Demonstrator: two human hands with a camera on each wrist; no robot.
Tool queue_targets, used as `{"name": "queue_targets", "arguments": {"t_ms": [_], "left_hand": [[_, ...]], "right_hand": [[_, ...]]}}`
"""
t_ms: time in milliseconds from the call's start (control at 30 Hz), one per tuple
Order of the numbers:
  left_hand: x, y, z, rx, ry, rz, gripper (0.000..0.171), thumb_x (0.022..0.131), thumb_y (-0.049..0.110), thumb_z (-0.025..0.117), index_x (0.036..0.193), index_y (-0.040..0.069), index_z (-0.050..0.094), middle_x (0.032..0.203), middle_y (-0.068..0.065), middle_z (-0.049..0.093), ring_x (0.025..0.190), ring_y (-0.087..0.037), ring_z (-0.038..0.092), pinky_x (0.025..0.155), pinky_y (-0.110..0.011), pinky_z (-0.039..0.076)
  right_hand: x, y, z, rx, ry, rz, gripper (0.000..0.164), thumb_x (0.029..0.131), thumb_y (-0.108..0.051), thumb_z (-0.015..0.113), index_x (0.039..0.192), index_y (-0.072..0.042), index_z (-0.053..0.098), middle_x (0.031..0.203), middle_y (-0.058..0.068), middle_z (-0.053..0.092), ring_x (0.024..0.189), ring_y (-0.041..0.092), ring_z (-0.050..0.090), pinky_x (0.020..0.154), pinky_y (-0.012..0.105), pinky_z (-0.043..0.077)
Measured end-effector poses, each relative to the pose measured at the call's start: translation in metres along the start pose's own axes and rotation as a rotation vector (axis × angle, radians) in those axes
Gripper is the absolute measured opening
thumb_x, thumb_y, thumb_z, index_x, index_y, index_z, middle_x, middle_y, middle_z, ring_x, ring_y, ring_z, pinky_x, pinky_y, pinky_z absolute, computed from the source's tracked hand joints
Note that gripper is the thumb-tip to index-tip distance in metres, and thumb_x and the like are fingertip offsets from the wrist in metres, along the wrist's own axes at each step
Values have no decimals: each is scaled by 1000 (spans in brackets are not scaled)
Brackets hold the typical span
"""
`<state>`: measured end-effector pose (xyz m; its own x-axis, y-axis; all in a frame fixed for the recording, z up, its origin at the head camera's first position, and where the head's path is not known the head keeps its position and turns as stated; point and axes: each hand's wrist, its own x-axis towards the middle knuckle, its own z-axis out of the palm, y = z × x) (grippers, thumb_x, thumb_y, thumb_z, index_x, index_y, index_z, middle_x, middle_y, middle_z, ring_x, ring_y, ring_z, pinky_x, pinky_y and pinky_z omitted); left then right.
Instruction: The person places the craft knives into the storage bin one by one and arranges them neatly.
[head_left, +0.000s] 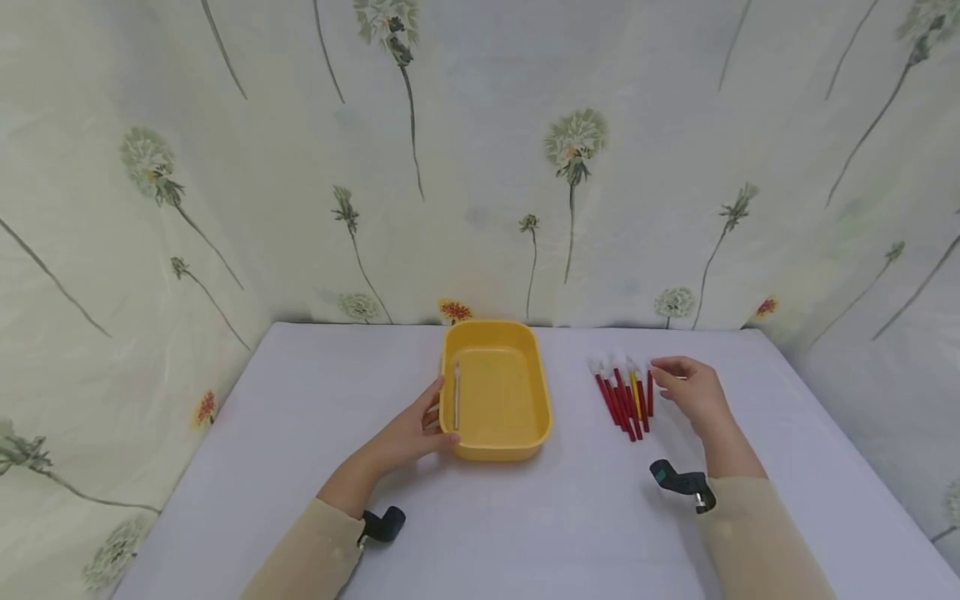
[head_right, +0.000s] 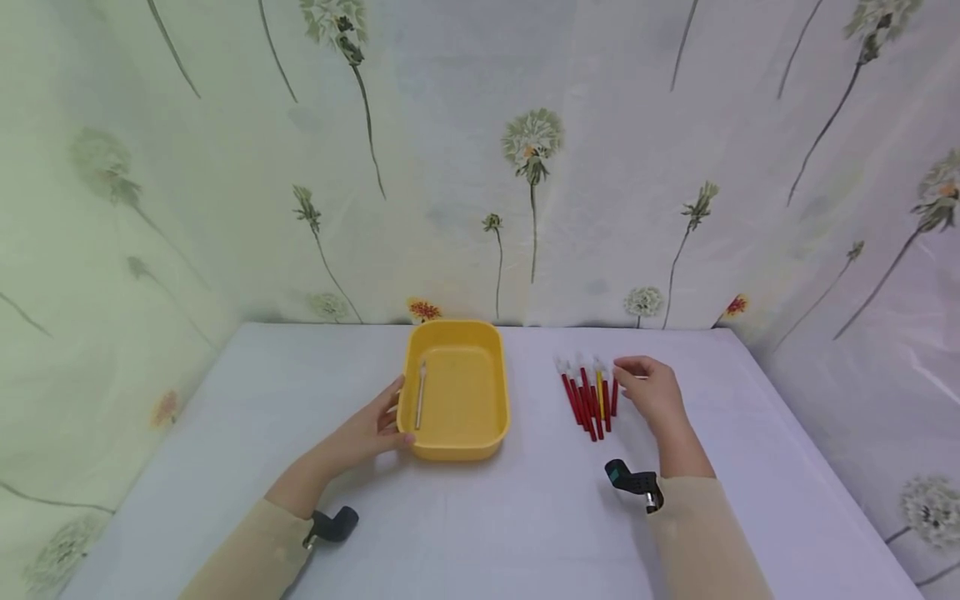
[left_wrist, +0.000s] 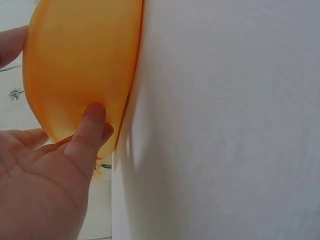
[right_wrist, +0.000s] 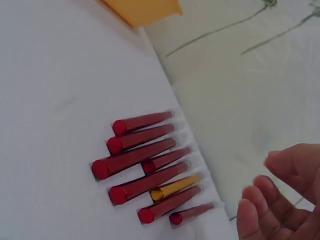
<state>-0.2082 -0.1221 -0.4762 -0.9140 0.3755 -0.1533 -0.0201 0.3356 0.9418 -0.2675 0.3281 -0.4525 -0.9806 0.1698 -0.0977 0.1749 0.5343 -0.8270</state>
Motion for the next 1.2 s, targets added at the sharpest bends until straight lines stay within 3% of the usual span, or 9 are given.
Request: {"name": "queue_targets", "arguments": {"t_ms": [167,633,833,1000,1200], "left_hand": [[1,0,0,11,5,-9,105,85,35,81,162,26,10,164,-7,25,144,-22,38,114,-42,37],[1,-2,0,10,9,6,104,86,33,81,163,24,11,163,-10,28,143,-25,41,113,-42,38],[0,-1,1,15,11,3,104,86,33,80,163,24,10,163,-9,27,143,-25,40,113,-41,38],[0,-1,1,18,16,1,104,86,35,80,163,24,11,163,-9,27,143,-24,40,113,-42,38],[-1,1,0,6,12,-2,103,86,33,80,162,24,11,163,-9,27,143,-25,40,113,-43,38]], "right_hand": [[11,11,-1,-4,-30,35,46,106,-28,51,141,2,50,141,26,49,123,38,53,102,47,50],[31,32,2,-122,-81,64,41,104,-24,55,136,2,55,134,28,55,113,34,58,88,38,55],[34,38,2,-141,-82,29,42,103,-22,56,136,3,55,132,30,56,109,34,58,84,34,55],[35,36,2,-185,-102,-2,42,100,-18,60,135,4,55,126,30,58,96,29,59,72,28,52],[37,32,-3,-265,-160,27,47,97,-21,66,137,2,56,122,28,61,91,28,59,72,30,50]]}}
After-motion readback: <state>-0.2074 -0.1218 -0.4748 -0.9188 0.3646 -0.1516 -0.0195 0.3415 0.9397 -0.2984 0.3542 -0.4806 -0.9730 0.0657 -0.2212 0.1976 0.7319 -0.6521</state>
